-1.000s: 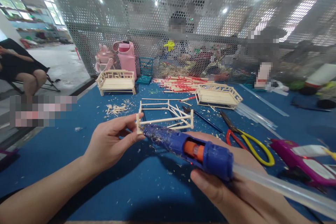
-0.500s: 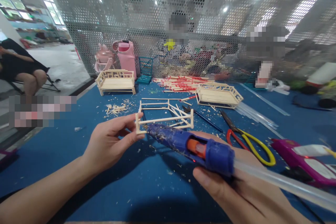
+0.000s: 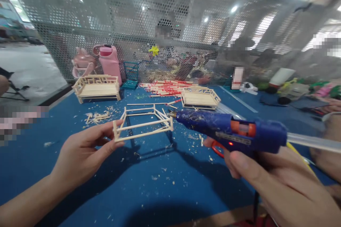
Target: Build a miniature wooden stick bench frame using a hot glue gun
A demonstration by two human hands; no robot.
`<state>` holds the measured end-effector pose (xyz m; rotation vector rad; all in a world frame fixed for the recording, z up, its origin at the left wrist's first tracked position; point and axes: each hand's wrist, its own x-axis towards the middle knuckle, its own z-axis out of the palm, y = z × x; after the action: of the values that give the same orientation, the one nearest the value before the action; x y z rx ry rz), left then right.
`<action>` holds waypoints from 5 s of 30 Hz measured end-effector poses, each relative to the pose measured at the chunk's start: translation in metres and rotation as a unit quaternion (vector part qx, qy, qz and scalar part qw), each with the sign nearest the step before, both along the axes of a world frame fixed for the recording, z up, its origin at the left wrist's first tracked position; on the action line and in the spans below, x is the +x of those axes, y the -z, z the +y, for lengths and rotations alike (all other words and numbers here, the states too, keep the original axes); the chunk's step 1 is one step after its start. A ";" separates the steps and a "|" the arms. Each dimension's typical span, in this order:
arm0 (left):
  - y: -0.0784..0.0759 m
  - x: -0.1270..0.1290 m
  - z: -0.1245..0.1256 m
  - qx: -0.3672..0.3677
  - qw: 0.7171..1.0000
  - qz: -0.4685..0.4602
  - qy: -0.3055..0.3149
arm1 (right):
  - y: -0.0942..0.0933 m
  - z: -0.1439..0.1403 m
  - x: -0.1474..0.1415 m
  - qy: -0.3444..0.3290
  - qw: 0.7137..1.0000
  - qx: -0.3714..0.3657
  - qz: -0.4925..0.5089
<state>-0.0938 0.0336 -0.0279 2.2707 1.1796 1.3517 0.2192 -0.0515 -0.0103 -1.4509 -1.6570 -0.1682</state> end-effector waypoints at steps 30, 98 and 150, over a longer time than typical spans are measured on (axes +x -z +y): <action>-0.005 -0.002 0.000 -0.006 0.999 0.038 0.001 | 0.013 0.171 -0.029 -0.233 0.918 -0.152 -0.283; -0.010 -0.049 -0.029 -0.218 0.922 0.292 -0.130 | 0.042 0.160 -0.033 -0.111 0.975 -0.124 -0.145; -0.016 0.033 0.023 -0.279 0.945 -0.070 0.156 | 0.022 0.096 -0.093 -0.347 0.930 -0.093 0.070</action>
<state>-0.0607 0.0570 -0.0117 1.8215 0.9502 0.8977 0.1257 0.0444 -0.0319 -0.8965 -1.9975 0.4895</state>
